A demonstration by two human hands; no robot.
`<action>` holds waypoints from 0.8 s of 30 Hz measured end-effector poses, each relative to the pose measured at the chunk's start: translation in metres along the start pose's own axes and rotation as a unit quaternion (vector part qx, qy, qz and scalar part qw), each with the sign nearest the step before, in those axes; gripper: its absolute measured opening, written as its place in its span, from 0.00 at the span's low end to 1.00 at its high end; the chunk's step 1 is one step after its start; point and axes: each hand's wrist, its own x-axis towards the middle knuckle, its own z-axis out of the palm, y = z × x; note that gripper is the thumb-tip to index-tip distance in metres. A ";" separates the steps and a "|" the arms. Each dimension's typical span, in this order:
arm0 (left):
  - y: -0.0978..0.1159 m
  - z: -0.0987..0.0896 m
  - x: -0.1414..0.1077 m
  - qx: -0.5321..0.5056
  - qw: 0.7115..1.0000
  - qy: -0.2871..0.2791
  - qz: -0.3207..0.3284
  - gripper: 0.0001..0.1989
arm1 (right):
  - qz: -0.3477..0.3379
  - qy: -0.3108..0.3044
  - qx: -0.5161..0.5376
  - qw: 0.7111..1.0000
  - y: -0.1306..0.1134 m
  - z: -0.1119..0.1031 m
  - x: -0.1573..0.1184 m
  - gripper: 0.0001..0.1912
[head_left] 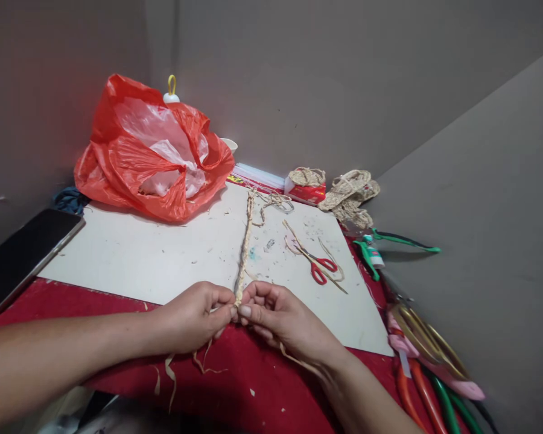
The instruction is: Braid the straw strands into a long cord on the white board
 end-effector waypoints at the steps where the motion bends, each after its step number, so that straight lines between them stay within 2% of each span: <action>1: 0.001 0.000 0.000 0.002 1.000 -0.001 -0.001 0.12 | -0.003 0.001 0.011 1.000 0.001 -0.001 0.001 0.14; 6: -0.002 -0.006 0.002 0.002 0.999 -0.033 -0.012 0.14 | -0.015 -0.025 0.008 1.000 0.001 -0.006 0.004 0.13; 11: -0.004 -0.015 0.006 -0.004 0.996 -0.088 -0.026 0.15 | -0.045 -0.008 -0.119 0.992 0.002 -0.006 0.000 0.08; 14: -0.001 -0.017 0.006 0.003 0.995 -0.091 -0.039 0.16 | -0.071 0.012 -0.190 0.979 0.002 -0.003 -0.004 0.08; 19: 0.002 -0.018 0.006 0.013 0.995 -0.092 -0.041 0.17 | -0.130 0.040 -0.316 0.939 0.001 -0.003 -0.009 0.10; 24: 0.001 -0.016 0.006 0.028 0.994 -0.093 -0.044 0.17 | -0.200 0.017 -0.430 0.880 0.000 -0.005 -0.010 0.13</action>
